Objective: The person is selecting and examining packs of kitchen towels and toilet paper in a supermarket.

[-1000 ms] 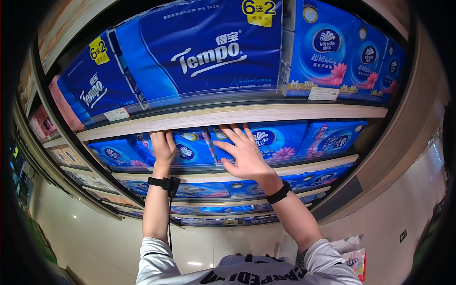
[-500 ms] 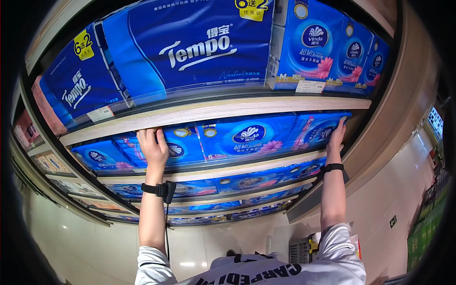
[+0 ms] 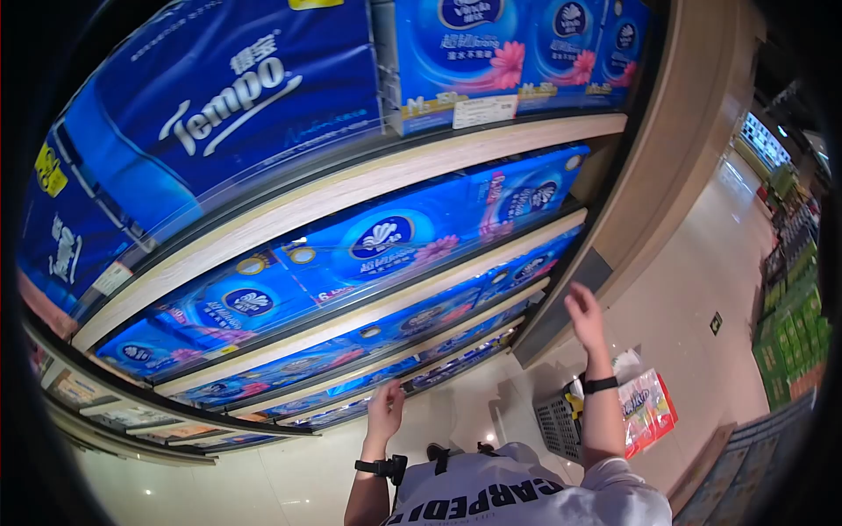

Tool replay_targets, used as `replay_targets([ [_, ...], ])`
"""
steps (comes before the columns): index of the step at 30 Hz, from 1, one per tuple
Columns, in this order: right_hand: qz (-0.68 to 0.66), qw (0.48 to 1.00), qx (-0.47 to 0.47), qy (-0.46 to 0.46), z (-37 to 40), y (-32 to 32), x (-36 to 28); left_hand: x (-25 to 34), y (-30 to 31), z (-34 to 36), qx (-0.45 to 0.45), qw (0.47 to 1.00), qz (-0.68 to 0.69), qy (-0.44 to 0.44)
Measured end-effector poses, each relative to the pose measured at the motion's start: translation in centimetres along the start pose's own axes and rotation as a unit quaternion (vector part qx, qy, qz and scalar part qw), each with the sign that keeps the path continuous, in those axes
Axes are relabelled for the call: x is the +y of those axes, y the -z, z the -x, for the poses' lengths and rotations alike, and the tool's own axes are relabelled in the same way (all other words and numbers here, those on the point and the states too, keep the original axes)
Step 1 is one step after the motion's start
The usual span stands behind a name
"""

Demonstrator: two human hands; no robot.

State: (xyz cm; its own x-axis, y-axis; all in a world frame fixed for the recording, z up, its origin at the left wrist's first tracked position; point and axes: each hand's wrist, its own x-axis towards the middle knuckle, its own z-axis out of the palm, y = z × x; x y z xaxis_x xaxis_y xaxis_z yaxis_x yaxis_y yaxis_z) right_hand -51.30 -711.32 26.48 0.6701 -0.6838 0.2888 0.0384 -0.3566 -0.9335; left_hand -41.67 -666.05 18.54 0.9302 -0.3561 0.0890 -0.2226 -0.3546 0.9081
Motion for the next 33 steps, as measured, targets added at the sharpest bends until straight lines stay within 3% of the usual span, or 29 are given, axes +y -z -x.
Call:
replay_targets([
  [2,0.256,0.958,-0.028,-0.128,8.7,3.4,5.6,-2.8,-1.3,1.9,-0.224,0.969,0.016,0.101],
  [3,0.376,0.91,-0.021,-0.171,13.5,5.1,7.1,-4.1,-1.8,2.7,-0.278,0.953,-0.035,0.118],
  [4,0.435,0.858,-0.012,-0.271,17.7,6.4,7.4,-5.4,-2.4,3.3,-0.334,0.929,-0.088,0.129],
  [7,0.509,0.805,0.026,-0.302,28.6,10.5,8.2,-9.0,-4.6,5.3,-0.427,0.877,-0.204,0.088],
  [8,0.57,0.762,-0.002,-0.306,30.4,11.0,6.5,-9.6,-5.7,5.8,-0.44,0.865,-0.233,0.063],
  [11,0.479,0.779,0.082,-0.397,35.3,14.8,7.4,-9.7,-10.2,6.4,-0.533,0.805,-0.253,0.066],
  [12,0.431,0.802,0.094,-0.403,36.3,16.0,8.0,-7.9,-11.8,6.3,-0.554,0.8,-0.229,0.031],
  [15,0.435,0.797,0.069,-0.414,36.5,17.9,10.0,-4.1,-18.9,6.7,-0.56,0.794,-0.207,-0.115],
  [17,0.475,0.755,0.048,-0.45,34.0,17.2,9.0,0.9,-24.1,6.9,-0.551,0.79,-0.183,-0.198],
  [20,0.547,0.718,0.032,-0.428,32.4,15.9,10.0,8.8,-31.1,8.0,-0.542,0.763,-0.188,-0.298],
  [23,0.466,0.76,-0.016,-0.454,31.3,17.4,9.8,12.9,-37.1,9.1,-0.512,0.682,-0.229,-0.47],
  [24,0.486,0.778,0.0,-0.398,32.0,17.8,10.4,13.0,-38.9,9.8,-0.492,0.675,-0.235,-0.497],
  [27,0.478,0.797,-0.047,-0.366,32.9,19.0,11.8,12.1,-43.4,12.3,-0.455,0.658,-0.338,-0.495],
  [28,0.473,0.809,-0.041,-0.347,33.3,19.4,12.0,12.5,-44.0,13.1,-0.442,0.693,-0.318,-0.473],
  [31,0.451,0.844,-0.046,-0.288,33.1,20.1,12.2,14.4,-45.7,14.5,-0.447,0.656,-0.457,-0.401],
  [33,0.433,0.855,-0.052,-0.282,34.1,19.9,12.4,13.7,-45.9,15.0,-0.43,0.671,-0.445,-0.408],
])
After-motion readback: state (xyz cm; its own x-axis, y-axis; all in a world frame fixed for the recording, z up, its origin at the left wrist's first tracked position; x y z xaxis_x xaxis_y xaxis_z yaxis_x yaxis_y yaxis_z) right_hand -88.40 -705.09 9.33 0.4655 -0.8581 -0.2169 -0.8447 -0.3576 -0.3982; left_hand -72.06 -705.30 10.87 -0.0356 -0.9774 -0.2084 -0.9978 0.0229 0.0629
